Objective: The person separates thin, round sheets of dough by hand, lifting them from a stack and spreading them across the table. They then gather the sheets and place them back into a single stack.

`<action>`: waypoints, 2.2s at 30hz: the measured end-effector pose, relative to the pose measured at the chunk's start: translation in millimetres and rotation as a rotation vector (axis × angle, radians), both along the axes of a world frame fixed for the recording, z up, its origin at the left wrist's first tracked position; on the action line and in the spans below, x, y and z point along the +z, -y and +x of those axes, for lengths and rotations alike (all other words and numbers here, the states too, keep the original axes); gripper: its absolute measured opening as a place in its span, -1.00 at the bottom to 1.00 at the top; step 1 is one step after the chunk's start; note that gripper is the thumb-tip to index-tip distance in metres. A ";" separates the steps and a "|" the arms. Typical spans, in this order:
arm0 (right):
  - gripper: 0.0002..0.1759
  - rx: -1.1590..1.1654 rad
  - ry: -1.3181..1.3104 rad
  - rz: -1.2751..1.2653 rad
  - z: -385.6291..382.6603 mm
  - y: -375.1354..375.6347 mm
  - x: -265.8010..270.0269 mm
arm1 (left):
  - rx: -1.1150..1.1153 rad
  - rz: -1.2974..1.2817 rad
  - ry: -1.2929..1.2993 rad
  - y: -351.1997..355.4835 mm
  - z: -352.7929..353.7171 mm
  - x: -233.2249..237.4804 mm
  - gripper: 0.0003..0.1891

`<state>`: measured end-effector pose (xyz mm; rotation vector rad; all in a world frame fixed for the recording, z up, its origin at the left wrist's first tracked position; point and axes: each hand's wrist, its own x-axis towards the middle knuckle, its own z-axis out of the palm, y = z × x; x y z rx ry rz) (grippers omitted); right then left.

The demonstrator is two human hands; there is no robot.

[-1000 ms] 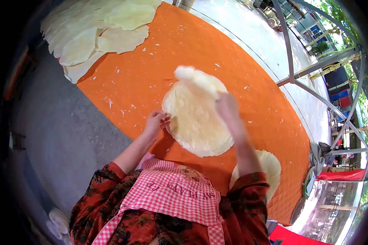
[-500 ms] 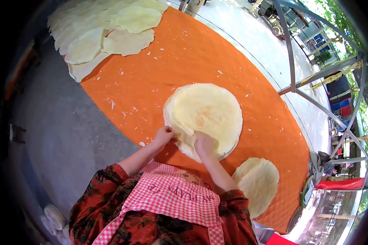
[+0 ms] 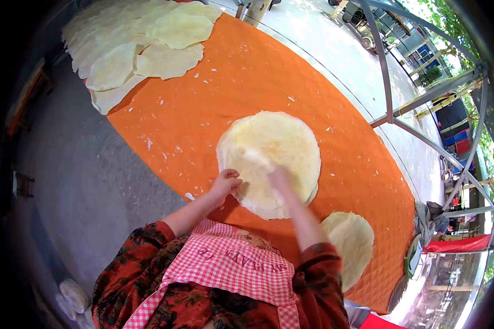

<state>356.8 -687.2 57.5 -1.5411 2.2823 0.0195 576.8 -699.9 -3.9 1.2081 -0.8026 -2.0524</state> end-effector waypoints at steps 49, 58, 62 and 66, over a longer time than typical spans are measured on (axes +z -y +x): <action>-0.31 0.132 -0.075 -0.350 113.3 -44.2 3.0 | 0.014 0.117 0.004 35.5 -4.4 41.7 -0.86; -0.79 0.118 -0.120 -0.410 -29.7 24.9 126.3 | 0.182 -0.012 0.102 28.1 13.0 19.4 -0.86; -0.81 0.225 -0.339 -0.472 9.7 -21.9 169.2 | 0.180 -0.286 0.268 6.8 5.6 -39.5 -0.79; -0.73 0.242 -0.240 -0.382 29.1 -70.0 28.7 | 0.163 -0.273 0.352 2.5 0.1 -22.5 -0.76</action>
